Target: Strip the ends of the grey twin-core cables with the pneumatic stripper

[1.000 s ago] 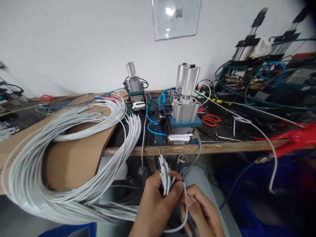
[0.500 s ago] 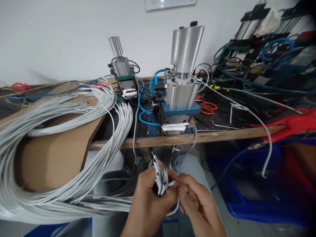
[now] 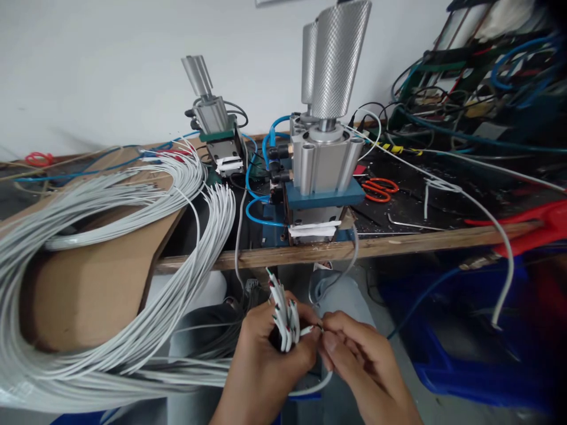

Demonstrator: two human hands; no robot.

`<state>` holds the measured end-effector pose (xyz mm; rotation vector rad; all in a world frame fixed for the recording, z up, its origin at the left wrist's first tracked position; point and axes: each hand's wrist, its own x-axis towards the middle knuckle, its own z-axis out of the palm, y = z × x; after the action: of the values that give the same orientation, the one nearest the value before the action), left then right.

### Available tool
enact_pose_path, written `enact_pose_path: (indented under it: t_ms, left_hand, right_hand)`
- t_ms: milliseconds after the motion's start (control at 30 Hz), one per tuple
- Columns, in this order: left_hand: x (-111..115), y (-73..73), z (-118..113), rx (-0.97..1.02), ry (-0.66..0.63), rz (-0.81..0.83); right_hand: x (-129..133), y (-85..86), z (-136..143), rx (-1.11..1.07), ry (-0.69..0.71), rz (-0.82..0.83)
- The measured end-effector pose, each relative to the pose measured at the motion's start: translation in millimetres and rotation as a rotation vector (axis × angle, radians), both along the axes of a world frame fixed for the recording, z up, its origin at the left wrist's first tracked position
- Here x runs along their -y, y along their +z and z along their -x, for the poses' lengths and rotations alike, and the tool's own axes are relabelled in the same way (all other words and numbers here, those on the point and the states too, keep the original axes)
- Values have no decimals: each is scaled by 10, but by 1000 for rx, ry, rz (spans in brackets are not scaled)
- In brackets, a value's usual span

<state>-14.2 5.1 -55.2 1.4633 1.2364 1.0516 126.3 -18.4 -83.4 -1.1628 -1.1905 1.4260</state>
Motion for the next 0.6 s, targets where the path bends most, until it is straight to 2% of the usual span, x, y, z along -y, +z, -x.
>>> enact_pose_path:
  t_ms: [200,600]
  left_hand:
    - [-2,-19,16,52,-11,66]
    - [27,-21,41,81,2,18]
  right_hand:
    - [-2,-52,6,-54,-6,62]
    - [-9,47,56,-14,-4,13]
